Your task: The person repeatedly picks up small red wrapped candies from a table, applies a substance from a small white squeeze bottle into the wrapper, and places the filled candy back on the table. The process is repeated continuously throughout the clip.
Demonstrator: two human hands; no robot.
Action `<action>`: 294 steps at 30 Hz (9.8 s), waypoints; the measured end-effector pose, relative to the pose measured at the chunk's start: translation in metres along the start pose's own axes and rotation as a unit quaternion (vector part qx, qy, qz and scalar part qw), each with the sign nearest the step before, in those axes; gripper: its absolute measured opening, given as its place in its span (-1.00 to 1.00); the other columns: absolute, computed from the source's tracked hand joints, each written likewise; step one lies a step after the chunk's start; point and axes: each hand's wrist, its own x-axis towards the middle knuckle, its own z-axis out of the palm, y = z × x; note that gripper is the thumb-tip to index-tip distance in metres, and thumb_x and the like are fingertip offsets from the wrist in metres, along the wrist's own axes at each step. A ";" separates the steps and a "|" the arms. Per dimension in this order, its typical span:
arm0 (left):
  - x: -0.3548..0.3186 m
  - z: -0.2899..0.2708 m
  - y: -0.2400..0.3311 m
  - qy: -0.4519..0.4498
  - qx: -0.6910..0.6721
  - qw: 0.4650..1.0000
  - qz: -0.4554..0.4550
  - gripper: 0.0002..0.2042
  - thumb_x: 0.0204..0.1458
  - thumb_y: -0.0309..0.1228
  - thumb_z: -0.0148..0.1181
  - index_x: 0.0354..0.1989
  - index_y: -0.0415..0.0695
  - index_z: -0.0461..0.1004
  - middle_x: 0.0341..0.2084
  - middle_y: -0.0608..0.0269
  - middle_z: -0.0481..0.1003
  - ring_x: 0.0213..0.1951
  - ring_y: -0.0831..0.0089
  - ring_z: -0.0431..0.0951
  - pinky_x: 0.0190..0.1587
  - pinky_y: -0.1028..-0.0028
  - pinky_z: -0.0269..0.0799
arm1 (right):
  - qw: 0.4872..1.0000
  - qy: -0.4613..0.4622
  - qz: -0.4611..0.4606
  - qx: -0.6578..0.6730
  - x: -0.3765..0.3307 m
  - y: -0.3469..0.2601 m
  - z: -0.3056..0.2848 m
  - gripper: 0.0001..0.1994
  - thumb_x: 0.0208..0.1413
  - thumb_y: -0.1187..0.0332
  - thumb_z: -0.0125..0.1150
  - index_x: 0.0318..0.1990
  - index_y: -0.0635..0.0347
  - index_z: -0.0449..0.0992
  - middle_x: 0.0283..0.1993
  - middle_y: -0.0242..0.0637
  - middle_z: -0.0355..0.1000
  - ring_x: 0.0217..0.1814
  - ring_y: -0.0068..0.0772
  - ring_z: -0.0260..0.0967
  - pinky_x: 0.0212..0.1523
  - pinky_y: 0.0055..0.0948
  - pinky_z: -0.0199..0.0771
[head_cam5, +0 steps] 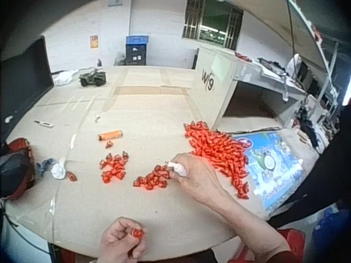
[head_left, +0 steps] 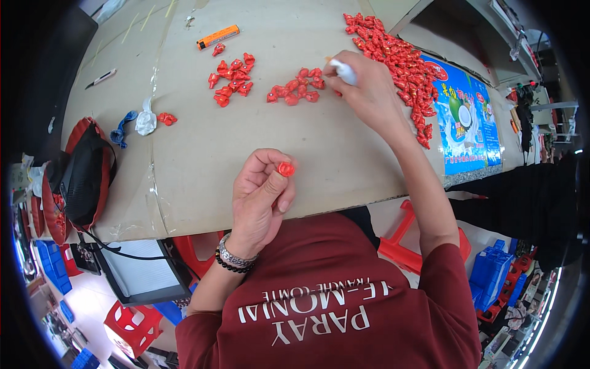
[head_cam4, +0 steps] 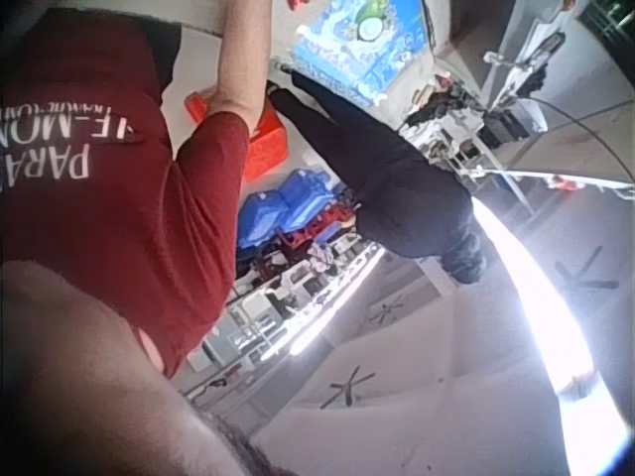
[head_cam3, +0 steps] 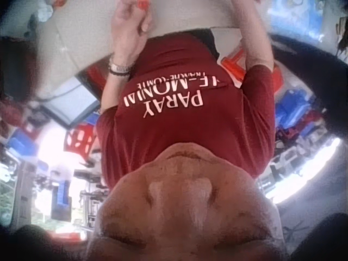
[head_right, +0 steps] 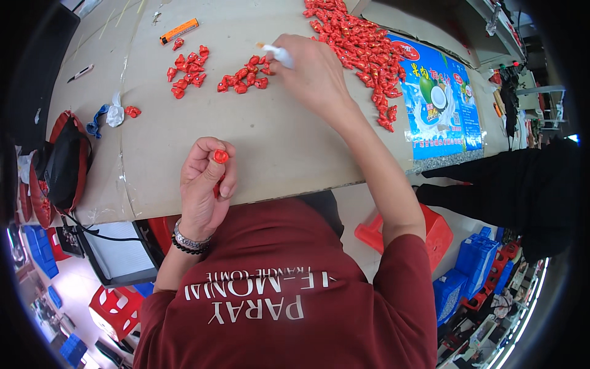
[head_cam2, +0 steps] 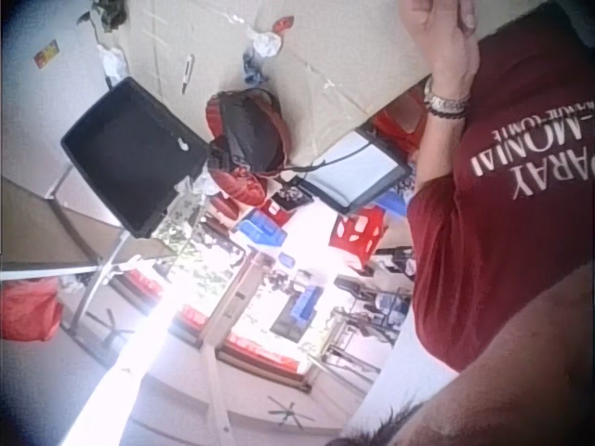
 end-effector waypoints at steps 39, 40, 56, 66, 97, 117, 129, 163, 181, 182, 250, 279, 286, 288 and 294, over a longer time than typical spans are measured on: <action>0.003 0.008 -0.007 0.026 -0.022 0.999 -0.013 -0.81 0.17 -0.31 0.07 -0.17 -0.17 0.38 -0.32 0.31 0.46 -0.66 0.72 0.20 -0.67 0.71 -0.01 | 0.829 -0.032 0.153 0.537 -0.086 -0.038 0.000 -0.87 -0.02 0.53 0.23 -0.28 0.30 0.48 -0.42 -0.31 0.46 -0.55 -0.62 0.36 -0.54 -0.63 0.36; 0.003 0.008 -0.007 0.026 -0.031 0.999 -0.019 -0.81 0.17 -0.31 0.07 -0.17 -0.16 0.38 -0.33 0.31 0.45 -0.66 0.72 0.21 -0.67 0.72 -0.02 | 0.827 -0.029 0.150 0.541 -0.087 -0.040 -0.001 -0.87 -0.02 0.54 0.22 -0.28 0.30 0.48 -0.42 -0.31 0.46 -0.55 -0.62 0.36 -0.54 -0.63 0.35; 0.005 0.006 -0.004 -0.007 -0.109 0.993 -0.043 -0.83 0.21 -0.29 0.00 -0.11 -0.07 0.33 -0.37 0.35 0.41 -0.65 0.71 0.21 -0.68 0.71 -0.01 | 0.949 0.041 -0.114 0.291 -0.082 -0.046 0.003 -0.78 -0.25 0.65 0.32 -0.36 0.24 0.57 -0.41 -0.32 0.48 -0.38 -0.51 0.45 -0.37 -0.59 0.41; 0.004 0.005 -0.005 0.003 -0.043 0.999 -0.026 -0.80 0.21 -0.27 0.00 -0.11 -0.09 0.32 -0.37 0.38 0.42 -0.65 0.71 0.21 -0.66 0.71 0.00 | 0.910 -0.007 0.113 0.398 -0.087 -0.063 0.000 -0.86 -0.12 0.57 0.34 -0.36 0.25 0.53 -0.51 -0.39 0.43 -0.53 -0.66 0.37 -0.56 -0.66 0.32; 0.001 0.004 -0.009 0.021 0.293 0.936 0.193 -0.90 0.06 -0.54 0.19 -0.30 -0.28 0.42 -0.45 0.22 0.56 -0.39 0.64 0.53 -0.32 0.62 0.44 | 0.967 -0.008 0.033 0.251 -0.096 -0.058 0.001 -0.90 -0.09 0.53 0.33 -0.46 0.31 0.49 -0.56 -0.33 0.48 -0.52 -0.64 0.42 -0.49 -0.61 0.38; 0.006 0.001 -0.006 -0.041 0.456 0.809 0.368 -0.86 -0.02 -0.54 0.27 -0.36 -0.29 0.43 -0.49 0.13 0.54 -0.49 0.55 0.50 -0.46 0.60 0.38 | 0.876 -0.052 0.122 0.464 -0.103 -0.055 0.007 -0.90 -0.07 0.62 0.30 -0.40 0.30 0.50 -0.48 -0.31 0.47 -0.55 -0.63 0.36 -0.56 -0.65 0.36; 0.006 0.003 -0.009 -0.049 0.459 0.814 0.354 -0.87 -0.02 -0.58 0.25 -0.36 -0.32 0.42 -0.54 0.13 0.53 -0.52 0.55 0.48 -0.47 0.61 0.37 | 0.888 -0.007 0.064 0.455 -0.111 -0.046 0.018 -0.86 -0.11 0.64 0.32 -0.38 0.28 0.51 -0.44 -0.30 0.48 -0.46 -0.60 0.41 -0.48 -0.63 0.40; -0.001 0.006 -0.003 0.012 0.309 0.943 0.119 -0.94 0.12 -0.56 0.10 -0.29 -0.29 0.41 -0.50 0.32 0.53 -0.44 0.76 0.43 -0.39 0.70 0.32 | 0.823 -0.113 0.235 0.504 -0.092 -0.048 0.008 -0.87 0.00 0.42 0.30 -0.45 0.24 0.47 -0.66 -0.38 0.36 -0.77 -0.68 0.22 -0.80 -0.72 0.04; 0.006 0.001 -0.012 0.000 0.399 0.895 0.199 -0.96 0.04 -0.61 0.16 -0.43 -0.25 0.45 -0.63 0.32 0.49 -0.59 0.73 0.33 -0.55 0.65 0.23 | 0.819 -0.087 0.234 0.516 -0.102 -0.046 0.015 -0.88 0.00 0.48 0.28 -0.48 0.22 0.45 -0.61 -0.36 0.39 -0.75 -0.70 0.21 -0.79 -0.74 0.02; 0.006 0.002 -0.013 0.002 0.396 0.895 0.204 -0.96 0.03 -0.61 0.16 -0.43 -0.25 0.45 -0.63 0.32 0.49 -0.60 0.73 0.32 -0.55 0.65 0.22 | 0.820 -0.086 0.236 0.515 -0.102 -0.046 0.016 -0.88 0.00 0.48 0.29 -0.48 0.22 0.45 -0.61 -0.36 0.39 -0.74 -0.70 0.22 -0.78 -0.74 0.03; 0.005 0.016 0.009 0.101 0.105 0.983 -0.113 -0.83 0.18 -0.30 0.06 -0.37 -0.13 0.38 -0.57 0.36 0.45 -0.71 0.76 0.18 -0.69 0.71 -0.06 | 0.921 -0.113 0.124 0.352 -0.084 -0.042 0.004 -0.82 -0.03 0.46 0.31 -0.24 0.27 0.57 -0.57 -0.48 0.38 -0.61 -0.77 0.22 -0.64 -0.73 0.19; 0.006 0.012 0.015 0.043 0.007 0.993 -0.106 -0.73 0.11 -0.47 0.09 -0.02 -0.25 0.34 -0.27 0.19 0.48 -0.48 0.61 0.38 -0.57 0.71 0.17 | 0.926 0.089 0.192 0.313 -0.086 0.006 -0.016 -0.84 -0.04 0.57 0.24 -0.25 0.25 0.56 -0.45 -0.44 0.44 -0.56 -0.74 0.25 -0.54 -0.71 0.25; 0.012 0.019 0.021 0.071 -0.048 0.985 -0.151 -0.73 0.11 -0.53 0.06 -0.01 -0.31 0.32 -0.12 0.06 0.46 -0.27 0.38 0.52 -0.43 0.65 0.42 | 0.945 0.136 0.254 0.157 -0.083 0.048 -0.029 -0.85 -0.07 0.47 0.29 -0.28 0.23 0.59 -0.55 -0.49 0.37 -0.61 -0.71 0.19 -0.59 -0.64 0.21; 0.012 0.017 0.020 0.066 -0.053 0.984 -0.156 -0.74 0.15 -0.51 0.02 -0.01 -0.32 0.32 -0.13 0.03 0.47 -0.32 0.39 0.52 -0.45 0.66 0.43 | 0.952 0.128 0.249 0.122 -0.085 0.051 -0.028 -0.82 -0.08 0.46 0.29 -0.25 0.20 0.59 -0.57 -0.48 0.36 -0.62 -0.72 0.18 -0.59 -0.63 0.20; 0.012 -0.005 0.010 -0.057 -0.123 0.980 -0.147 -0.72 0.19 -0.23 0.01 -0.09 -0.20 0.36 -0.20 0.15 0.50 -0.56 0.54 0.42 -0.62 0.68 0.24 | 0.954 0.147 0.221 0.138 -0.087 0.037 -0.038 -0.73 -0.08 0.49 0.28 -0.15 0.18 0.57 -0.56 -0.53 0.31 -0.59 -0.73 0.17 -0.58 -0.63 0.20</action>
